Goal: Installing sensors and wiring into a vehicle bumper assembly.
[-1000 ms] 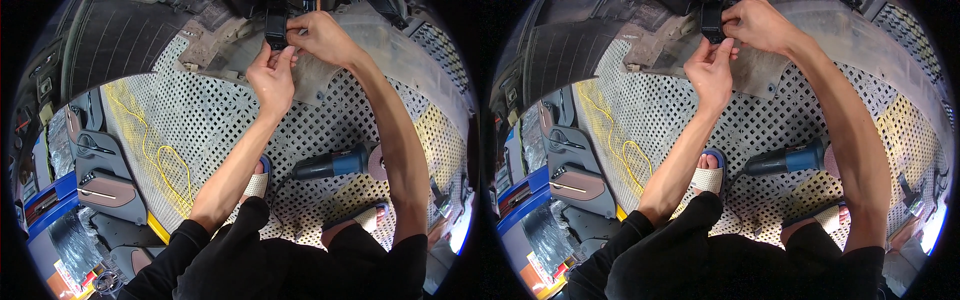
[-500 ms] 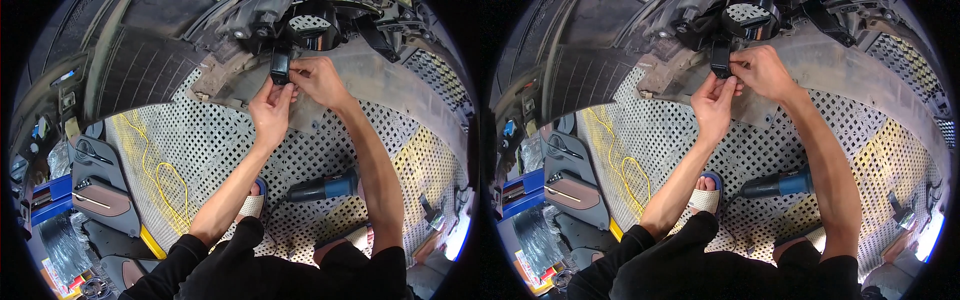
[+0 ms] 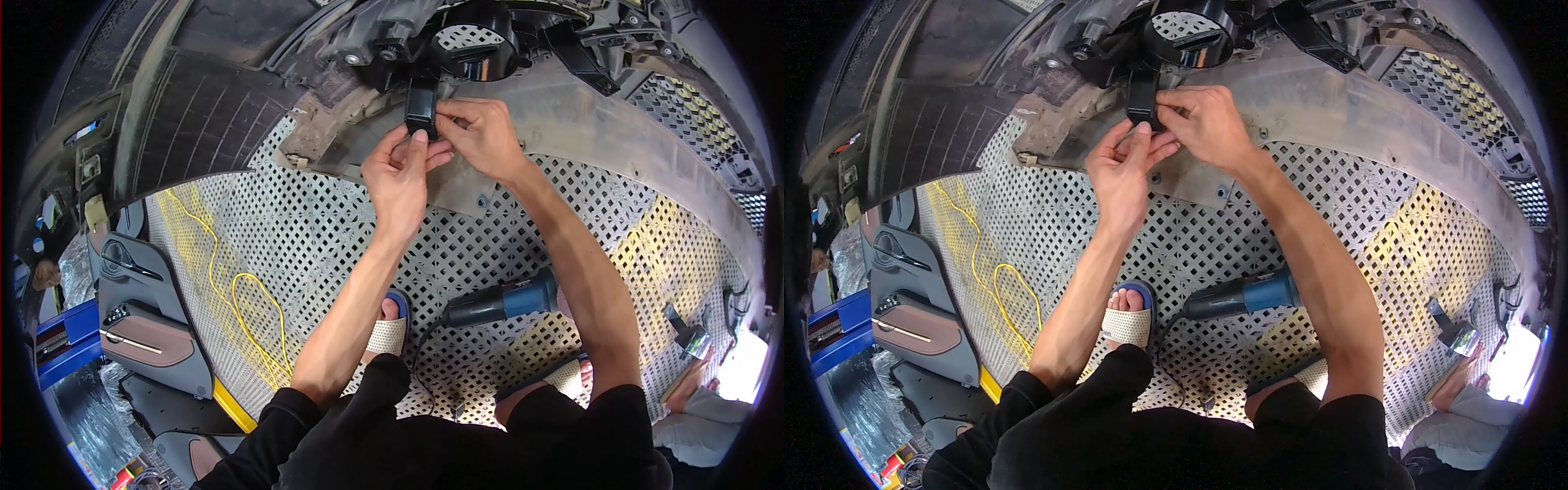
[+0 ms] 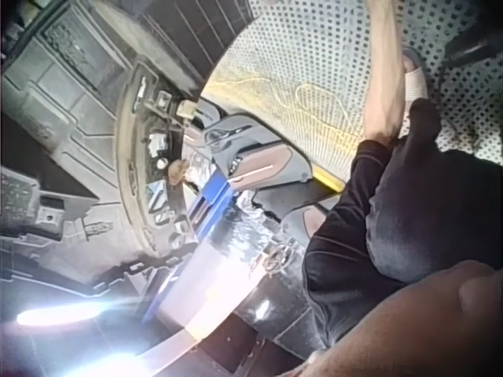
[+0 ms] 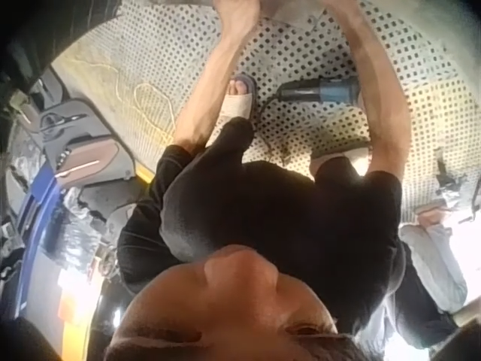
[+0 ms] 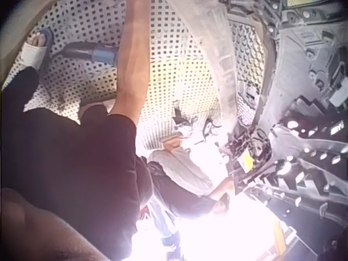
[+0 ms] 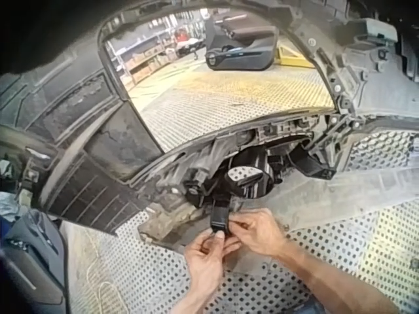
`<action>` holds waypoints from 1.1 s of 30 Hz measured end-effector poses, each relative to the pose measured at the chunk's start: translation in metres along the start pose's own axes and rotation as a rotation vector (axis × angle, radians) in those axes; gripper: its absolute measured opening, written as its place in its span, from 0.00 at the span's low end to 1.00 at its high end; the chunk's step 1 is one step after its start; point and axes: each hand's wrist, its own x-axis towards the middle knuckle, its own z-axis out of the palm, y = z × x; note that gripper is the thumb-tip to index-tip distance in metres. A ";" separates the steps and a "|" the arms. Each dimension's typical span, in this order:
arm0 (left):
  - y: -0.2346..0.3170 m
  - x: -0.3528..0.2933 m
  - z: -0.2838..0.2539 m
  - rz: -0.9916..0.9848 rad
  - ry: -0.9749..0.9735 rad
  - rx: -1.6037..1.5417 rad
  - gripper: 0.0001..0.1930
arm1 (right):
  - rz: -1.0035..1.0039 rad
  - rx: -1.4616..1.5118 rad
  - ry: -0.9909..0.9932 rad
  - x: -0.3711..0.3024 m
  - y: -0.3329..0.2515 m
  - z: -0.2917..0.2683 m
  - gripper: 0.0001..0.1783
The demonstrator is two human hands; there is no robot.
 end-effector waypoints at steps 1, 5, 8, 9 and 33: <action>0.000 0.000 0.000 0.008 -0.007 -0.001 0.15 | -0.027 -0.010 0.024 -0.001 -0.001 0.001 0.12; -0.002 -0.001 0.006 -0.057 -0.003 -0.049 0.16 | -0.161 -0.075 -0.029 0.005 0.003 -0.014 0.10; 0.009 0.003 -0.010 -0.109 -0.016 -0.046 0.20 | -0.245 -0.168 -0.153 0.017 0.010 -0.009 0.09; 0.015 0.005 -0.010 -0.184 -0.010 -0.053 0.18 | -0.276 -0.179 -0.168 0.021 0.012 -0.011 0.09; 0.000 0.027 -0.042 -0.200 -0.102 0.101 0.27 | 0.073 0.147 -0.295 0.019 -0.001 -0.019 0.11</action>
